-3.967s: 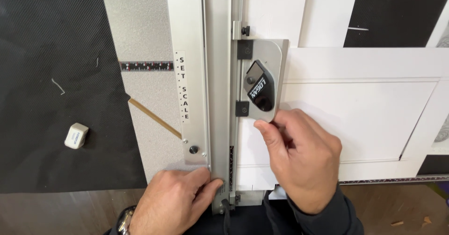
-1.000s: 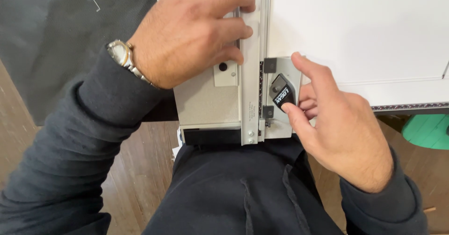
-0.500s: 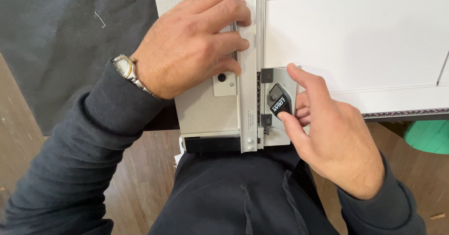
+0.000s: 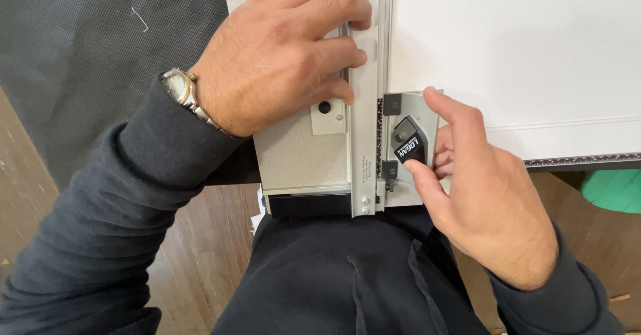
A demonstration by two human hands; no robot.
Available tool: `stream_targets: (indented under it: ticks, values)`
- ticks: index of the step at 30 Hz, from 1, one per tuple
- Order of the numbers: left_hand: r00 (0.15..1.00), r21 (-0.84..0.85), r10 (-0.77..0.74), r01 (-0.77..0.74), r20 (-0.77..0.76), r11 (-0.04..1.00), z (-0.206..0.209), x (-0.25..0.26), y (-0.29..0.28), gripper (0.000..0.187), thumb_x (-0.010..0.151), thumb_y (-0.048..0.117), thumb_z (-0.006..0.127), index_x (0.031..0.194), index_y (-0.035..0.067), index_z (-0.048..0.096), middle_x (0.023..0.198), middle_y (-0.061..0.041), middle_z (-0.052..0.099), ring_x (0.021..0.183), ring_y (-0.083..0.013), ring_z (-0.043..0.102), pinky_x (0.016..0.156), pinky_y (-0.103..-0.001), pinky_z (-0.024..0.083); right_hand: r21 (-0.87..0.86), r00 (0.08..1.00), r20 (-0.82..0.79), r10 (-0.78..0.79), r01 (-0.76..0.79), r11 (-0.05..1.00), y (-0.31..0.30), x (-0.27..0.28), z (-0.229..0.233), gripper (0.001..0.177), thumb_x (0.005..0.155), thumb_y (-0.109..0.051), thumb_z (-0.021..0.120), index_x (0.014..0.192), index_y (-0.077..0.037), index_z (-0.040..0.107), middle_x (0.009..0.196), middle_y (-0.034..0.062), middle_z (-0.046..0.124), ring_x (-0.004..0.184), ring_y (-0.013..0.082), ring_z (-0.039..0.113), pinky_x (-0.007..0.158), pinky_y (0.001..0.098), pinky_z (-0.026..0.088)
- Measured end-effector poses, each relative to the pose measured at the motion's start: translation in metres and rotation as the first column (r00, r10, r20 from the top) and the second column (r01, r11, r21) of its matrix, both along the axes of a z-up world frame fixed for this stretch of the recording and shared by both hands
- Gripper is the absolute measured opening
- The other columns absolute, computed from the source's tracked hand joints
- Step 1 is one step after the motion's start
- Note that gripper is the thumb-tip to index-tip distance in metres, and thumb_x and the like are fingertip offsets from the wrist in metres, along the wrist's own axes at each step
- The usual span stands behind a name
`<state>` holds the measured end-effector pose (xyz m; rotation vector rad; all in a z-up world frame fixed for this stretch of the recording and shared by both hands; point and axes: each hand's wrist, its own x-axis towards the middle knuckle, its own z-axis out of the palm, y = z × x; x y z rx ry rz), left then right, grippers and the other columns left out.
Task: Using a professional mat cutter to cut window openings in a picture mat board.
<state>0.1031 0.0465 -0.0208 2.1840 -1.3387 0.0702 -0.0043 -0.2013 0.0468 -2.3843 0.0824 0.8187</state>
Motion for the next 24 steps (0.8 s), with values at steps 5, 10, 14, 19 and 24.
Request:
stream_targets:
  ticks: [5, 10, 14, 19, 24]
  values:
    - [0.999, 0.0, -0.015, 0.015, -0.033, 1.0, 0.001, 0.002, 0.001, 0.036, 0.075, 0.027, 0.089, 0.101, 0.006, 0.075, 0.123, -0.003, 0.059, 0.119, -0.0208, 0.056, 0.102, -0.036, 0.05, -0.005, 1.0, 0.003, 0.011, -0.011, 1.0, 0.0, -0.002, -0.003, 0.075, 0.083, -0.009, 0.075, 0.146, -0.001, 0.034, 0.075, 0.0091, 0.065, 0.063, 0.0206, 0.072, 0.06, 0.0335, 0.058]
    - [1.0, 0.013, -0.026, 0.026, 0.002, 1.0, 0.006, 0.007, 0.0, 0.034, 0.073, 0.03, 0.089, 0.096, 0.008, 0.076, 0.12, -0.003, 0.059, 0.114, -0.0203, 0.057, 0.097, -0.036, 0.05, 0.015, 0.999, 0.044, 0.002, -0.003, 1.0, 0.002, -0.007, -0.005, 0.079, 0.084, -0.007, 0.075, 0.148, 0.002, 0.03, 0.072, 0.0105, 0.059, 0.057, 0.0223, 0.066, 0.056, 0.0353, 0.054]
    - [0.998, -0.008, -0.059, 0.059, -0.024, 0.998, 0.007, 0.012, -0.003, 0.032, 0.074, 0.029, 0.088, 0.094, 0.008, 0.075, 0.119, -0.003, 0.059, 0.118, -0.0221, 0.057, 0.095, -0.037, 0.05, 0.038, 0.997, 0.071, -0.011, 0.008, 0.999, 0.002, -0.012, -0.006, 0.079, 0.084, -0.006, 0.075, 0.149, 0.002, 0.03, 0.074, 0.0103, 0.059, 0.057, 0.0223, 0.065, 0.056, 0.0349, 0.054]
    - [0.99, -0.007, -0.11, 0.11, -0.084, 0.994, 0.007, 0.017, -0.003, 0.032, 0.077, 0.031, 0.091, 0.094, 0.008, 0.076, 0.122, -0.004, 0.06, 0.117, -0.0241, 0.057, 0.094, -0.037, 0.052, 0.012, 0.992, 0.12, -0.048, 0.047, 0.999, 0.005, -0.02, -0.008, 0.082, 0.084, -0.006, 0.076, 0.153, 0.0, 0.032, 0.074, 0.012, 0.058, 0.057, 0.0248, 0.063, 0.057, 0.0369, 0.052]
    - [0.99, -0.02, -0.116, 0.114, -0.084, 0.993, -0.001, 0.016, 0.0, 0.036, 0.077, 0.028, 0.089, 0.102, 0.007, 0.076, 0.125, -0.004, 0.059, 0.121, -0.0246, 0.056, 0.1, -0.035, 0.054, 0.035, 0.975, 0.188, -0.12, 0.115, 0.993, 0.007, -0.033, -0.014, 0.079, 0.086, -0.006, 0.076, 0.154, 0.0, 0.035, 0.079, 0.0136, 0.062, 0.063, 0.025, 0.065, 0.061, 0.0367, 0.054]
